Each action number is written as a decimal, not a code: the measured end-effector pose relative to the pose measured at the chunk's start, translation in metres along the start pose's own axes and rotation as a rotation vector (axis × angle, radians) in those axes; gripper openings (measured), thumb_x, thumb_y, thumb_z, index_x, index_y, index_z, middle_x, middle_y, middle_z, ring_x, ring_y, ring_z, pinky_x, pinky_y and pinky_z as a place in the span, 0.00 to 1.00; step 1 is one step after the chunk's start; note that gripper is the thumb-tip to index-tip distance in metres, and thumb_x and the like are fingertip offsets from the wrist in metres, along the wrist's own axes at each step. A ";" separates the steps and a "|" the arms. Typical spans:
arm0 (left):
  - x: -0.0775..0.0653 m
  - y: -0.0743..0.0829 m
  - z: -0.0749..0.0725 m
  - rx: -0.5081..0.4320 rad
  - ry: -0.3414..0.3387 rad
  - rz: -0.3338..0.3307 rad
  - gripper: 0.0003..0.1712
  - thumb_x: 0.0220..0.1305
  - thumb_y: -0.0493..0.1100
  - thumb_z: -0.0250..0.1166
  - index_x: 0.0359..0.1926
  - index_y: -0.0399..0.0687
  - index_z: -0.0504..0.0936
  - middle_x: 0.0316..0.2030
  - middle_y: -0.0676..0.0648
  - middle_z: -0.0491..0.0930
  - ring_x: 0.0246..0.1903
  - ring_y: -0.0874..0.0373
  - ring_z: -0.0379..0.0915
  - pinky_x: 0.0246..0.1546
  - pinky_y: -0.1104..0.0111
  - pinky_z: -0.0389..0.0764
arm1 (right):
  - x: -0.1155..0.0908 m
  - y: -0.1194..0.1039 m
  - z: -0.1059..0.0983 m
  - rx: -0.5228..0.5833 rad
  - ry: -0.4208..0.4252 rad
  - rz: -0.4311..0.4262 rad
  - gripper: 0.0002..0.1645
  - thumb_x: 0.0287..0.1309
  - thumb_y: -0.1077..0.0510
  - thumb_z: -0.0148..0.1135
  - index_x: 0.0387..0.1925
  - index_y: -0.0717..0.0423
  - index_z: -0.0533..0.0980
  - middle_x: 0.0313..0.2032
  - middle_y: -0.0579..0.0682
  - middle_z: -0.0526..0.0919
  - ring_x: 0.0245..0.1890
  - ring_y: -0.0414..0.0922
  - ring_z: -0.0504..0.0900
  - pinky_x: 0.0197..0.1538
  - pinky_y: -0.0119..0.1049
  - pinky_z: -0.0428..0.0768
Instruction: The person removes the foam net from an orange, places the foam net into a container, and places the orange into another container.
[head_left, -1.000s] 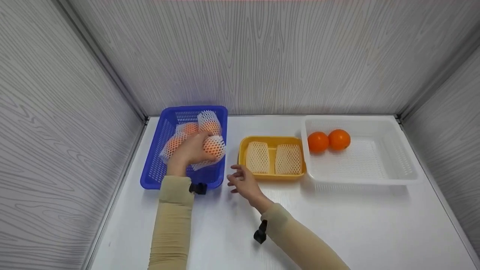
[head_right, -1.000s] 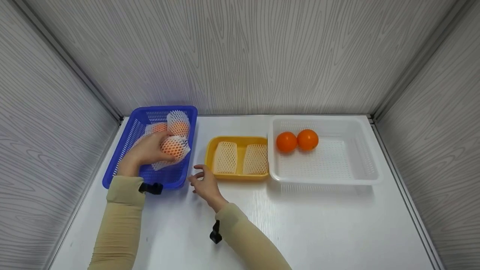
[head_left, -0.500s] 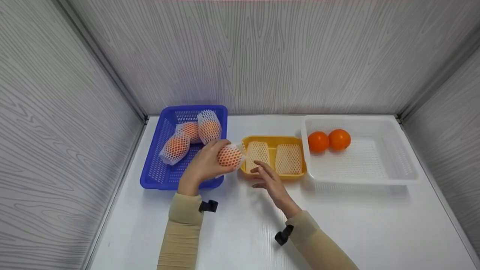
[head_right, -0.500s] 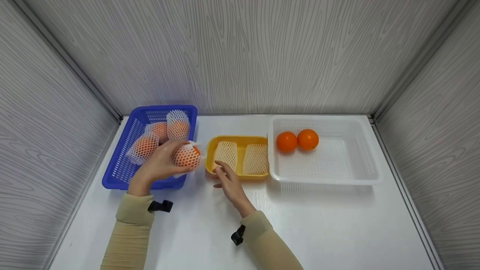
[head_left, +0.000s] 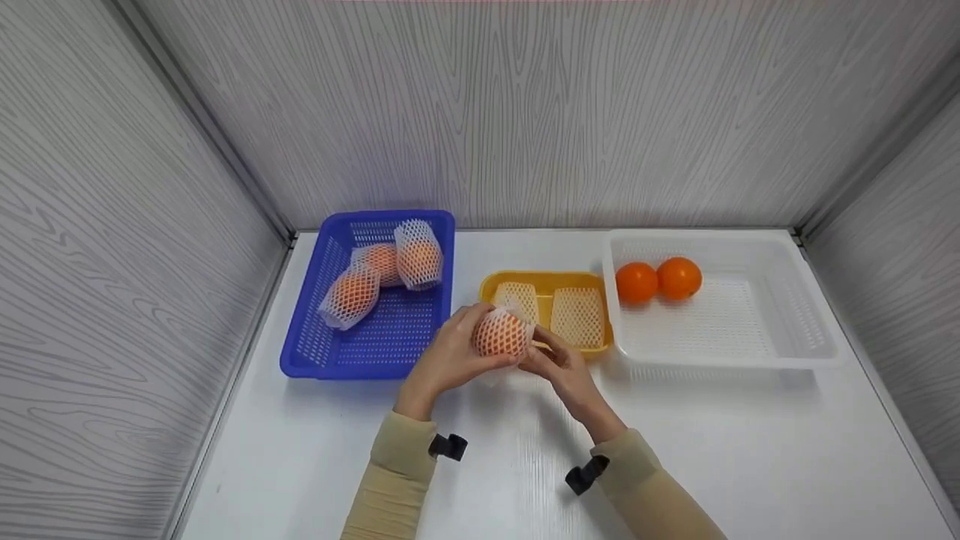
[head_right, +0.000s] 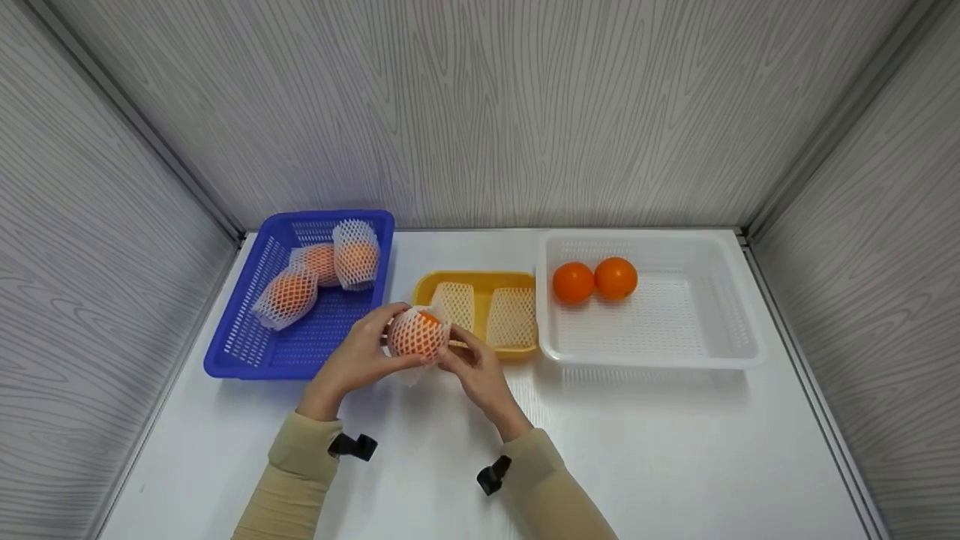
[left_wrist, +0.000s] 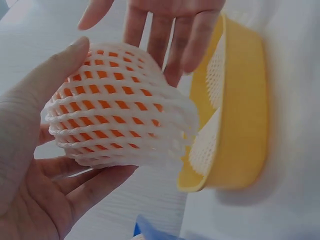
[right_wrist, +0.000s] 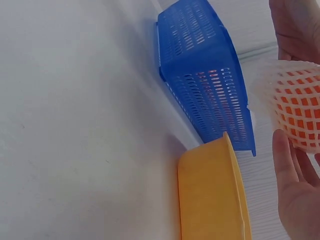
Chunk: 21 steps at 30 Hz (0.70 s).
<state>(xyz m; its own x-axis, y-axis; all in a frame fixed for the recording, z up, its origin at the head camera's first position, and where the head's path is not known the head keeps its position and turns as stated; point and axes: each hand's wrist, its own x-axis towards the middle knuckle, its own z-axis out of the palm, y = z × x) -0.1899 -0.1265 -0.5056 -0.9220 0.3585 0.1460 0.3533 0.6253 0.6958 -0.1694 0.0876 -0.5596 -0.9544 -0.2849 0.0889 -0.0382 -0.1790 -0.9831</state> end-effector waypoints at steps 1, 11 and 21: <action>-0.001 0.000 0.004 -0.007 -0.001 0.007 0.50 0.47 0.68 0.74 0.66 0.49 0.68 0.58 0.44 0.72 0.55 0.51 0.71 0.55 0.55 0.75 | -0.001 0.001 -0.002 -0.013 0.016 0.000 0.32 0.68 0.59 0.59 0.69 0.64 0.64 0.63 0.62 0.69 0.58 0.57 0.74 0.56 0.46 0.77; -0.007 -0.002 0.027 -0.254 -0.167 0.010 0.43 0.59 0.56 0.71 0.70 0.51 0.64 0.65 0.46 0.66 0.57 0.51 0.71 0.55 0.60 0.75 | -0.012 0.005 -0.031 -0.066 0.072 0.021 0.31 0.61 0.63 0.66 0.65 0.64 0.70 0.58 0.61 0.75 0.56 0.61 0.74 0.53 0.40 0.79; -0.007 -0.013 0.049 -0.339 -0.265 -0.036 0.42 0.60 0.56 0.70 0.70 0.50 0.63 0.59 0.45 0.70 0.52 0.49 0.74 0.55 0.52 0.75 | -0.023 0.010 -0.055 -0.214 0.035 0.086 0.31 0.57 0.61 0.70 0.61 0.61 0.73 0.58 0.57 0.77 0.56 0.55 0.76 0.58 0.44 0.76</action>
<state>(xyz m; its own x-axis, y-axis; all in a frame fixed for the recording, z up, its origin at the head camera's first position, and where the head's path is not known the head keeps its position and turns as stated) -0.1799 -0.1027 -0.5502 -0.8448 0.5338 -0.0374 0.2088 0.3931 0.8955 -0.1641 0.1444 -0.5807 -0.9665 -0.2568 0.0011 -0.0144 0.0499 -0.9987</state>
